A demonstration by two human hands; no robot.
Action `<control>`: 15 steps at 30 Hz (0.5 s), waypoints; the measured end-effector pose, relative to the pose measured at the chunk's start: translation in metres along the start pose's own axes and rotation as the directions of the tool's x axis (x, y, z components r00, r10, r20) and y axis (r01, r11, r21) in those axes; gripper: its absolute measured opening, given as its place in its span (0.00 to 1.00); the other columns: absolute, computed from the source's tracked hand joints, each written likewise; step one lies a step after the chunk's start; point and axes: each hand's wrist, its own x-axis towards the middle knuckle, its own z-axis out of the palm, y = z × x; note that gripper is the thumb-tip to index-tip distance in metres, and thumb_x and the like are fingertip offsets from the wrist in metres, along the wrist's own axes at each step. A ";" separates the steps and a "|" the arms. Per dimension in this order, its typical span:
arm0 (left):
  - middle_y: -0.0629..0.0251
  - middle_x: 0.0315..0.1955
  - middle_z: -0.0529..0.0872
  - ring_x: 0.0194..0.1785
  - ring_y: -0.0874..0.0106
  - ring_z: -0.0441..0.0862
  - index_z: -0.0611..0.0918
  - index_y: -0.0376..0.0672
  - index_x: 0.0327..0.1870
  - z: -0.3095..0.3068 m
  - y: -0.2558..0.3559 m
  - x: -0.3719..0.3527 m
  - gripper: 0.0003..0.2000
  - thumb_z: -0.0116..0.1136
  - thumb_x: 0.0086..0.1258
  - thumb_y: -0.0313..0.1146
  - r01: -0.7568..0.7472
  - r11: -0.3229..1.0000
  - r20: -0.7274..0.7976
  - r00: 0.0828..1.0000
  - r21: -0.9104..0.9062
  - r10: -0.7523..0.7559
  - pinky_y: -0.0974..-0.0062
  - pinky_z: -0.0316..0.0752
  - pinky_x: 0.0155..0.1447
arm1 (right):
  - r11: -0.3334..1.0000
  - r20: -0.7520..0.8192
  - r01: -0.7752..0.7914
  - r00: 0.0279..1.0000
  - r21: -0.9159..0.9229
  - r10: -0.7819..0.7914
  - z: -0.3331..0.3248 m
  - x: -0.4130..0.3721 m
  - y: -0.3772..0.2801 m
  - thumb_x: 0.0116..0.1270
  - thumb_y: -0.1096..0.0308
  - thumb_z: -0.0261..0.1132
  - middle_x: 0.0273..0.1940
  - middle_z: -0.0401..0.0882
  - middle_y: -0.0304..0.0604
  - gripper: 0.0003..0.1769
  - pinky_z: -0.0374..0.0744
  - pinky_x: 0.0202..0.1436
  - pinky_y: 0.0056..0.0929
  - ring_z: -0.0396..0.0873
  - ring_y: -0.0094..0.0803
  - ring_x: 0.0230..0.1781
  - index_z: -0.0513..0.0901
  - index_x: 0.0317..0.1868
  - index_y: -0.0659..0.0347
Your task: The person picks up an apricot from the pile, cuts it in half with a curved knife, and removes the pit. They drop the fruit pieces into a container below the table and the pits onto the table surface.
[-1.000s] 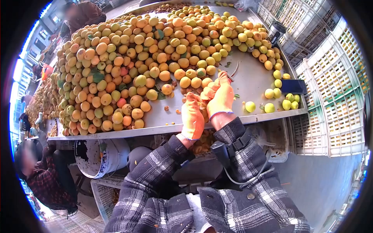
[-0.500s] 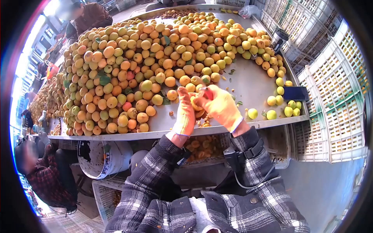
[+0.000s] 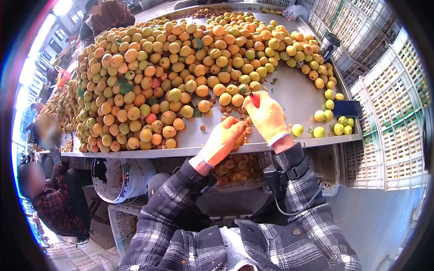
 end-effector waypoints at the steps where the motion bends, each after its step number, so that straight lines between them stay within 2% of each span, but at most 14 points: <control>1: 0.68 0.35 0.83 0.31 0.79 0.78 0.77 0.42 0.48 -0.002 0.003 -0.002 0.16 0.54 0.80 0.47 0.002 1.000 0.001 1.000 0.001 -0.002 0.78 0.74 0.34 | 1.000 -0.040 0.008 0.999 -0.002 -0.008 -0.002 -0.001 -0.002 0.68 0.53 0.68 0.36 0.88 0.51 0.19 0.82 0.46 0.44 0.87 0.50 0.41 0.82 0.45 0.61; 3: 0.71 0.28 0.80 0.29 0.82 0.76 0.78 0.39 0.45 -0.008 0.011 -0.009 0.12 0.54 0.78 0.41 0.073 0.972 0.030 0.997 -0.222 -0.068 0.82 0.69 0.29 | 1.000 -0.058 -0.006 0.998 -0.018 0.005 -0.006 0.000 -0.005 0.68 0.53 0.68 0.36 0.88 0.51 0.19 0.82 0.46 0.45 0.87 0.50 0.40 0.82 0.45 0.61; 4: 0.71 0.28 0.80 0.29 0.82 0.76 0.78 0.39 0.45 -0.012 0.012 -0.011 0.12 0.54 0.78 0.41 0.078 0.972 0.033 0.997 -0.223 -0.073 0.82 0.69 0.29 | 0.999 -0.073 -0.018 0.997 -0.036 0.016 -0.008 0.000 -0.005 0.68 0.53 0.68 0.36 0.88 0.51 0.19 0.82 0.45 0.45 0.87 0.49 0.40 0.82 0.45 0.61; 6: 0.66 0.29 0.83 0.31 0.79 0.77 0.78 0.41 0.45 -0.019 0.017 -0.015 0.13 0.58 0.76 0.42 0.099 0.991 0.253 0.965 -0.094 -0.073 0.79 0.74 0.36 | 0.999 -0.102 -0.006 0.995 -0.046 0.002 -0.007 0.001 -0.002 0.69 0.52 0.68 0.35 0.88 0.51 0.20 0.82 0.45 0.45 0.87 0.50 0.39 0.82 0.44 0.62; 7: 0.67 0.30 0.84 0.32 0.79 0.78 0.79 0.40 0.45 -0.017 0.026 -0.021 0.11 0.57 0.74 0.39 0.221 0.974 0.332 0.924 -0.054 -0.191 0.79 0.74 0.37 | 1.000 -0.129 -0.013 0.992 -0.016 0.011 -0.009 0.001 -0.005 0.69 0.52 0.68 0.35 0.88 0.51 0.20 0.82 0.44 0.45 0.87 0.50 0.39 0.82 0.43 0.63; 8: 0.69 0.31 0.84 0.34 0.79 0.79 0.80 0.40 0.45 -0.017 0.029 -0.027 0.10 0.56 0.74 0.38 0.093 0.982 0.441 0.883 0.166 -0.158 0.79 0.75 0.39 | 1.000 -0.155 -0.019 0.988 0.014 0.021 -0.011 0.001 -0.008 0.69 0.52 0.68 0.35 0.87 0.52 0.20 0.82 0.44 0.45 0.86 0.50 0.38 0.82 0.42 0.63; 9: 0.69 0.32 0.84 0.35 0.79 0.80 0.81 0.40 0.45 -0.012 0.020 -0.031 0.10 0.56 0.74 0.38 0.098 0.967 0.493 0.845 0.235 -0.206 0.79 0.75 0.40 | 1.000 -0.154 -0.020 0.988 0.014 0.022 -0.011 0.001 -0.009 0.69 0.52 0.68 0.35 0.87 0.52 0.20 0.82 0.44 0.45 0.86 0.50 0.38 0.82 0.42 0.63; 10: 0.69 0.32 0.85 0.36 0.79 0.80 0.81 0.40 0.45 -0.007 0.013 -0.033 0.11 0.56 0.74 0.38 0.097 0.948 0.538 0.803 0.303 -0.254 0.79 0.76 0.42 | 1.000 -0.153 -0.016 0.988 0.009 0.017 -0.011 0.001 -0.009 0.69 0.52 0.68 0.35 0.87 0.52 0.20 0.82 0.43 0.45 0.86 0.51 0.38 0.82 0.42 0.63; 11: 0.70 0.34 0.85 0.38 0.79 0.81 0.81 0.40 0.46 -0.004 0.008 -0.034 0.11 0.56 0.74 0.38 0.207 0.910 0.574 0.720 0.360 -0.391 0.79 0.76 0.43 | 1.000 -0.150 -0.011 0.989 0.003 0.012 -0.011 0.001 -0.009 0.69 0.52 0.68 0.35 0.87 0.52 0.19 0.82 0.42 0.44 0.86 0.51 0.37 0.82 0.41 0.63; 12: 0.70 0.35 0.86 0.40 0.78 0.81 0.82 0.41 0.47 -0.002 -0.014 -0.032 0.11 0.56 0.74 0.38 0.160 0.923 0.592 0.726 0.350 -0.351 0.77 0.77 0.43 | 1.000 -0.146 -0.012 0.989 0.005 0.013 -0.010 0.000 -0.008 0.69 0.52 0.68 0.35 0.87 0.52 0.19 0.82 0.42 0.44 0.86 0.51 0.37 0.82 0.41 0.63; 14: 0.67 0.37 0.86 0.41 0.76 0.83 0.82 0.41 0.49 -0.002 -0.030 -0.030 0.12 0.57 0.74 0.39 0.153 0.886 0.529 0.753 0.437 -0.391 0.74 0.78 0.43 | 0.997 -0.166 0.060 0.984 -0.045 -0.067 -0.006 -0.002 -0.005 0.69 0.55 0.69 0.28 0.84 0.51 0.17 0.80 0.36 0.42 0.84 0.49 0.30 0.81 0.38 0.63; 15: 0.66 0.37 0.87 0.42 0.75 0.84 0.82 0.40 0.52 -0.009 -0.049 -0.024 0.14 0.57 0.75 0.40 0.127 0.916 0.568 0.750 0.380 -0.340 0.73 0.79 0.43 | 0.997 -0.153 0.063 0.986 -0.037 -0.068 -0.006 -0.002 -0.006 0.69 0.55 0.69 0.28 0.84 0.51 0.17 0.80 0.36 0.42 0.84 0.49 0.30 0.81 0.38 0.63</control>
